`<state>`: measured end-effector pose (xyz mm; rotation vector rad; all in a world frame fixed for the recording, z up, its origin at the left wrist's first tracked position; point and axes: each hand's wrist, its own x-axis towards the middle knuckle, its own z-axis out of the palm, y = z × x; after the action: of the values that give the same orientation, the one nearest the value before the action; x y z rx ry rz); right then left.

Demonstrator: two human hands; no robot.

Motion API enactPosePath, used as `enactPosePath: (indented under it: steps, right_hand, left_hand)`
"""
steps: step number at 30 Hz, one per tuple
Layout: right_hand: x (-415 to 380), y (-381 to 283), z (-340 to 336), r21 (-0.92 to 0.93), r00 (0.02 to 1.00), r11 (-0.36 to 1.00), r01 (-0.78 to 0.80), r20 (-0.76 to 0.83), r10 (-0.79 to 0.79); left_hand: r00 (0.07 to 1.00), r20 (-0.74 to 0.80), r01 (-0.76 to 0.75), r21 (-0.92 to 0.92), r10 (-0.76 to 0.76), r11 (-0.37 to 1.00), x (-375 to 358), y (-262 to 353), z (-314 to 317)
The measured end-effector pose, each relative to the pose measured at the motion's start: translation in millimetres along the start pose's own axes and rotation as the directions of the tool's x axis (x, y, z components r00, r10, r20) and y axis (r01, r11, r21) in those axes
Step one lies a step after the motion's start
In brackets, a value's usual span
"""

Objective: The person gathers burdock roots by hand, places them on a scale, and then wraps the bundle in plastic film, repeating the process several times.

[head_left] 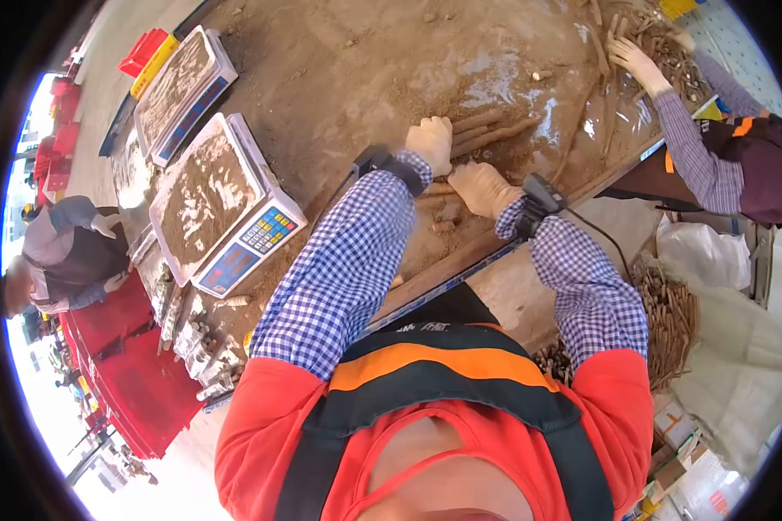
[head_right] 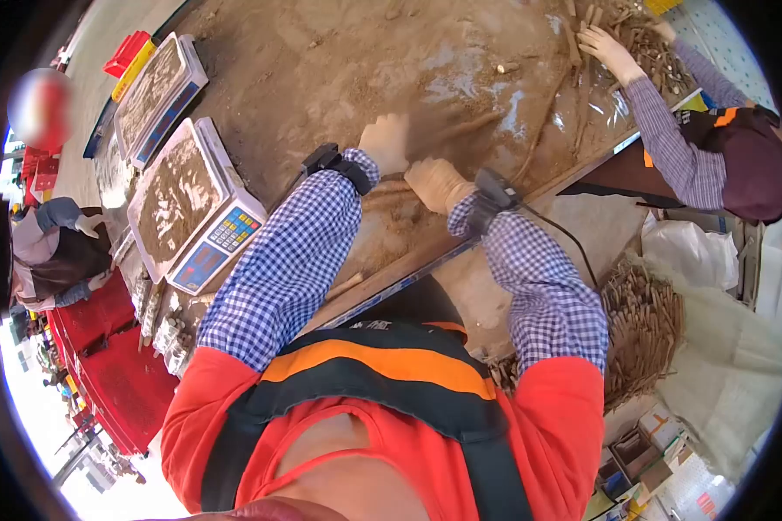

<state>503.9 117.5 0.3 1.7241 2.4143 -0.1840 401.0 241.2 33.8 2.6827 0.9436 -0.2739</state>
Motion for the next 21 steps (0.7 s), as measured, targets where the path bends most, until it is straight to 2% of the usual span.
enactPosePath:
  steps: [2,5,6,7,8,9,10,11,12,13,15,16,17,18,19,21]
  right_hand:
    - [-19,11,-22,0.082,1.0,0.997,0.001,0.02,-0.003]
    - [-57,60,-51,0.269,0.998,0.962,-0.052,-0.009,0.057]
    - [-69,69,-79,0.361,0.986,0.918,-0.163,0.043,0.159]
    - [-81,83,-86,0.406,0.984,0.899,-0.163,-0.002,0.179]
    - [-90,93,-85,0.464,0.971,0.868,-0.179,-0.057,0.231]
    - [-88,94,-86,0.524,0.952,0.83,-0.193,-0.103,0.287]
    - [-70,79,-96,0.527,0.966,0.839,-0.135,-0.12,0.231]
    - [-53,52,-111,0.647,0.946,0.74,-0.183,-0.088,0.311]
    - [-36,24,-124,0.748,0.918,0.621,-0.234,-0.04,0.395]
    - [-10,-5,-132,0.752,0.932,0.645,-0.134,-0.124,0.339]
    - [58,-69,-131,0.737,0.899,0.674,0.052,-0.328,0.29]
    - [91,-101,-145,0.71,0.952,0.695,-0.114,-0.121,0.28]
    - [131,-135,-139,0.758,0.917,0.647,0.08,-0.31,0.25]
    - [166,-168,-144,0.764,0.934,0.642,0.059,-0.27,0.235]
    - [197,-195,-157,0.8,0.978,0.599,-0.031,-0.099,0.183]
    - [230,-241,-179,0.768,0.988,0.639,-0.048,-0.058,0.144]
  left_hand:
    - [0.999,0.042,-0.006,-0.025,0.007,1.0,-5,-4,8]
    - [0.995,-0.059,0.053,-0.347,-0.078,0.936,-23,-28,6]
    - [0.988,-0.004,0.146,-0.336,-0.157,0.93,-36,-38,-15]
    - [0.974,-0.01,0.211,-0.333,-0.227,0.919,-59,-57,-30]
    - [0.961,-0.13,0.148,-0.503,-0.244,0.851,-86,-81,-43]
    - [0.928,-0.257,0.047,-0.641,-0.272,0.766,-114,-104,-59]
    - [0.924,-0.172,0.055,-0.822,-0.341,0.566,-146,-127,-78]
    - [0.925,-0.086,0.041,-0.945,-0.371,0.324,-180,-148,-96]
    - [0.875,-0.015,0.106,-0.969,-0.484,0.222,-212,-165,-115]
    - [0.818,0.054,0.147,-0.982,-0.573,0.117,-242,-182,-128]
    - [0.684,0.073,0.049,-0.997,-0.726,-0.055,-283,-236,-108]
    - [0.673,0.057,0.031,-0.998,-0.738,-0.05,-295,-246,-106]
    - [0.619,0.042,0.041,-0.999,-0.784,-0.021,-306,-255,-107]
    - [0.563,0.027,0.057,-0.998,-0.826,0.006,-317,-264,-105]
    - [0.578,0.057,0.093,-0.996,-0.814,-0.004,-324,-275,-97]
    - [0.458,-0.064,0.211,-0.961,-0.887,0.178,-317,-276,-80]
